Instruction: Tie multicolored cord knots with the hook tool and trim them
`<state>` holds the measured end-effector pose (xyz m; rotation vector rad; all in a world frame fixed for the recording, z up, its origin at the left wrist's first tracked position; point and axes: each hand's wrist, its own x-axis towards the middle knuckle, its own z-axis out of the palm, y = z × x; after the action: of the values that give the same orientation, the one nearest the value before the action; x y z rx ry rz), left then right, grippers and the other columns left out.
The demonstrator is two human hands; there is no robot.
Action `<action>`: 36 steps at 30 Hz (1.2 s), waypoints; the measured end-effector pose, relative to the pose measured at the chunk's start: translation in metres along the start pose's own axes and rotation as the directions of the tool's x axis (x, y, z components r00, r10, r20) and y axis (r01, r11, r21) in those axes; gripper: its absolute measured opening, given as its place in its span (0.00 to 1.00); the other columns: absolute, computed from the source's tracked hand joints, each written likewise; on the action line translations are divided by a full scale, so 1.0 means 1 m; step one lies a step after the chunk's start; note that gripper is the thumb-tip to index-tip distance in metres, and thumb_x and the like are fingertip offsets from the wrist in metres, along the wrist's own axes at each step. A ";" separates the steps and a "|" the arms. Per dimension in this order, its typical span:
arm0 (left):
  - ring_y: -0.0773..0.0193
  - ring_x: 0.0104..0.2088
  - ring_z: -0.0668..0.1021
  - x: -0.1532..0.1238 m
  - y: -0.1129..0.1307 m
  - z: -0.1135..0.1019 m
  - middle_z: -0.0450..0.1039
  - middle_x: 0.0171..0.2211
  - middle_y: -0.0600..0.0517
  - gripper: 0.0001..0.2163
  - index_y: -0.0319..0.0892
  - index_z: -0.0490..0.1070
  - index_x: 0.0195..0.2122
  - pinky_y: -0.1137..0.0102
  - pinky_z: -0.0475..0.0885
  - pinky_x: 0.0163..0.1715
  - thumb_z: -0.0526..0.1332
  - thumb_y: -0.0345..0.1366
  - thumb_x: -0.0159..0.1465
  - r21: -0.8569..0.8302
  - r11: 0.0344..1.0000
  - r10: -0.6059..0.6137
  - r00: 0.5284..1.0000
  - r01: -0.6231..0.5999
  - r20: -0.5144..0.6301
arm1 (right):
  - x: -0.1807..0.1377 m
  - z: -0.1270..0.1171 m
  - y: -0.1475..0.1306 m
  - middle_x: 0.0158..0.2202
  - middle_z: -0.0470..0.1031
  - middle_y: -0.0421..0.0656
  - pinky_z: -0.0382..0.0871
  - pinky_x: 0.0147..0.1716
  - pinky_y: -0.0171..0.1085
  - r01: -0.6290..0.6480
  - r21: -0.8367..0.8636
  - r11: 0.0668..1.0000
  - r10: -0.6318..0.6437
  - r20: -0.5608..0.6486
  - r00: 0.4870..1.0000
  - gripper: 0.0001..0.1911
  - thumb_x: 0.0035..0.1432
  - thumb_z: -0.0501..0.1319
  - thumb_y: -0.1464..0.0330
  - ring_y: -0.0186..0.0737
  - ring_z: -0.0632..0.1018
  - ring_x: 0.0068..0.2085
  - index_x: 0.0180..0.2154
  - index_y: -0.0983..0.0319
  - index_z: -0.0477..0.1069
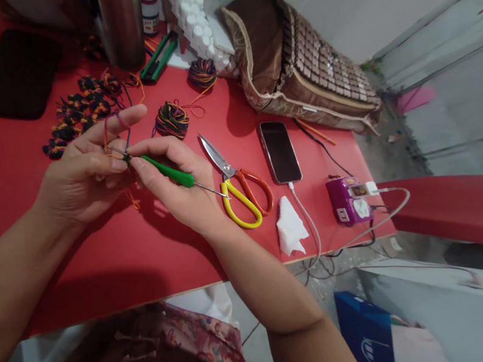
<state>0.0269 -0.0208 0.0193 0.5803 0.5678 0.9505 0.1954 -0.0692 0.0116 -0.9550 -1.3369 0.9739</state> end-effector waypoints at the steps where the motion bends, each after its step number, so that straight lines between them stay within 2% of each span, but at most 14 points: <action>1: 0.67 0.19 0.66 0.000 0.000 -0.001 0.64 0.18 0.60 0.23 0.44 0.87 0.55 0.68 0.59 0.24 0.71 0.22 0.59 -0.010 1.000 0.002 1.000 -0.002 -0.004 | 0.000 0.000 -0.001 0.38 0.85 0.39 0.87 0.42 0.44 -0.002 -0.009 1.000 0.002 -0.006 1.000 0.05 0.74 0.74 0.59 0.38 0.82 0.33 0.46 0.51 0.85; 4: 0.67 0.19 0.68 0.002 -0.001 -0.002 0.68 0.19 0.58 0.21 0.44 0.88 0.53 0.67 0.58 0.23 0.72 0.23 0.58 0.004 0.999 0.034 0.999 -0.034 0.013 | 0.000 -0.002 -0.001 0.41 0.87 0.41 0.86 0.45 0.47 -0.007 -0.076 0.997 0.006 -0.015 1.000 0.04 0.74 0.74 0.58 0.41 0.82 0.35 0.47 0.47 0.87; 7: 0.66 0.20 0.71 0.003 -0.001 -0.002 0.75 0.22 0.55 0.14 0.44 0.88 0.49 0.67 0.60 0.22 0.73 0.28 0.62 0.023 0.998 0.054 0.998 -0.054 0.032 | 0.001 -0.004 0.002 0.45 0.88 0.41 0.85 0.48 0.49 0.043 -0.094 0.995 -0.042 0.008 0.999 0.05 0.75 0.73 0.57 0.42 0.84 0.37 0.47 0.47 0.88; 11: 0.66 0.22 0.74 0.004 -0.002 -0.001 0.80 0.27 0.54 0.10 0.44 0.88 0.49 0.68 0.63 0.25 0.75 0.32 0.67 0.072 0.993 0.084 0.994 -0.088 0.064 | 0.003 -0.005 0.009 0.39 0.86 0.40 0.85 0.44 0.46 0.003 -0.030 1.000 -0.002 0.004 1.000 0.09 0.74 0.74 0.54 0.42 0.84 0.36 0.47 0.49 0.86; 14: 0.66 0.24 0.75 0.004 -0.004 -0.003 0.81 0.28 0.55 0.14 0.44 0.88 0.52 0.69 0.63 0.26 0.78 0.29 0.65 0.122 0.986 0.098 0.990 -0.110 0.101 | 0.004 -0.004 0.012 0.35 0.84 0.38 0.84 0.41 0.43 -0.039 -0.057 0.998 0.038 -0.015 0.999 0.12 0.73 0.74 0.50 0.40 0.83 0.34 0.47 0.49 0.85; 18: 0.66 0.23 0.74 0.007 -0.006 -0.008 0.75 0.22 0.59 0.21 0.47 0.87 0.55 0.70 0.62 0.23 0.80 0.28 0.60 0.136 0.985 0.085 0.988 -0.103 0.132 | 0.004 -0.001 0.010 0.35 0.84 0.37 0.84 0.37 0.39 0.021 -0.078 0.997 -0.026 -0.052 0.998 0.09 0.73 0.72 0.54 0.36 0.82 0.31 0.45 0.52 0.84; 22: 0.69 0.20 0.69 0.008 -0.004 -0.007 0.70 0.21 0.60 0.25 0.46 0.88 0.55 0.69 0.62 0.22 0.81 0.25 0.56 0.118 0.988 0.082 0.988 -0.097 0.129 | 0.003 0.000 0.011 0.36 0.86 0.38 0.83 0.33 0.37 0.103 -0.101 0.990 -0.105 -0.022 0.994 0.09 0.75 0.70 0.56 0.34 0.80 0.28 0.45 0.53 0.84; 25: 0.70 0.19 0.66 0.005 -0.003 -0.004 0.66 0.20 0.62 0.27 0.45 0.86 0.56 0.70 0.64 0.24 0.80 0.23 0.55 0.105 0.991 0.075 0.990 -0.088 0.122 | 0.002 -0.001 0.012 0.34 0.84 0.37 0.83 0.35 0.38 0.163 -0.123 0.979 -0.167 -0.022 0.986 0.10 0.77 0.69 0.56 0.33 0.78 0.26 0.46 0.53 0.85; 28: 0.71 0.20 0.64 0.004 -0.003 -0.004 0.65 0.21 0.63 0.30 0.46 0.83 0.61 0.70 0.63 0.24 0.80 0.24 0.57 0.119 0.988 0.088 0.991 -0.100 0.101 | 0.000 -0.002 0.011 0.34 0.83 0.37 0.85 0.39 0.40 0.197 -0.171 0.965 -0.204 -0.020 0.979 0.11 0.78 0.67 0.56 0.34 0.79 0.29 0.47 0.54 0.85; 33: 0.69 0.22 0.62 0.007 -0.007 -0.006 0.68 0.23 0.61 0.34 0.48 0.80 0.65 0.71 0.58 0.24 0.83 0.27 0.57 0.137 0.974 0.171 0.983 -0.179 0.072 | -0.004 -0.003 0.008 0.33 0.81 0.39 0.84 0.39 0.41 0.199 -0.327 0.924 -0.217 -0.021 0.976 0.11 0.78 0.64 0.59 0.39 0.82 0.33 0.49 0.53 0.84; 36: 0.68 0.24 0.65 0.007 -0.008 -0.005 0.70 0.26 0.60 0.37 0.49 0.78 0.67 0.71 0.59 0.26 0.83 0.27 0.57 0.157 0.965 0.203 0.978 -0.209 0.054 | -0.005 -0.002 0.007 0.35 0.82 0.41 0.85 0.42 0.43 0.237 -0.338 0.911 -0.259 -0.020 0.966 0.10 0.79 0.62 0.62 0.42 0.84 0.36 0.50 0.52 0.84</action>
<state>0.0318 -0.0176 0.0092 0.8132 0.5616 1.0937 0.1978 -0.0718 0.0036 -1.0279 -1.5552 0.5255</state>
